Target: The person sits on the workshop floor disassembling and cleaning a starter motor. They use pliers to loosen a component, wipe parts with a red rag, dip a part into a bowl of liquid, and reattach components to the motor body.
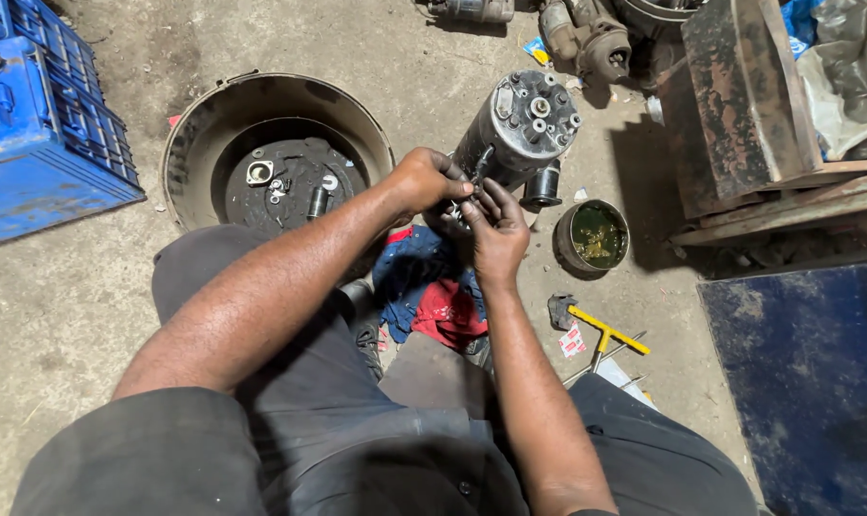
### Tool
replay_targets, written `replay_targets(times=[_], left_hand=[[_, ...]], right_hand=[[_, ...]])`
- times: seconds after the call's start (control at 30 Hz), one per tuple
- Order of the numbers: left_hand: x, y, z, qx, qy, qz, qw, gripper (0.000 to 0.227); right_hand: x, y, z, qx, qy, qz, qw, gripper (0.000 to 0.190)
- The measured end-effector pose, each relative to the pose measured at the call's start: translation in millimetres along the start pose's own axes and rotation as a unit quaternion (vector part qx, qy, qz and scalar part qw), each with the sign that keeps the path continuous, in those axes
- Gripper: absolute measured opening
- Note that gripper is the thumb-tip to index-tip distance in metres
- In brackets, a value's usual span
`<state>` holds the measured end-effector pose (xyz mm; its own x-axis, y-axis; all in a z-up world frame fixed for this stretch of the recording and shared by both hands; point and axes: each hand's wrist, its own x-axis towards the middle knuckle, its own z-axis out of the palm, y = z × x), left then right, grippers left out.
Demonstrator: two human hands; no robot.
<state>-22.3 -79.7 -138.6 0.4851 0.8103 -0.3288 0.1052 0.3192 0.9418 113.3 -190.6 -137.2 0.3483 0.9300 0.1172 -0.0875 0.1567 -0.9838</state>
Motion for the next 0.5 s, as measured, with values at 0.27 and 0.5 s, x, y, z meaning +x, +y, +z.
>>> replay_targets(times=[0.27, 0.5], left_hand=[[9.9, -10.4, 2.8, 0.024, 0.006, 0.028, 0.999, 0.023], [8.3, -6.3, 7.3, -0.035, -0.012, 0.042, 0.998, 0.025]], right_hand=[[1.6, 20.2, -6.5, 0.003, 0.037, -0.030, 0.999, 0.016], [0.8, 11.6, -4.7, -0.041, 0.025, -0.037, 0.998, 0.013]])
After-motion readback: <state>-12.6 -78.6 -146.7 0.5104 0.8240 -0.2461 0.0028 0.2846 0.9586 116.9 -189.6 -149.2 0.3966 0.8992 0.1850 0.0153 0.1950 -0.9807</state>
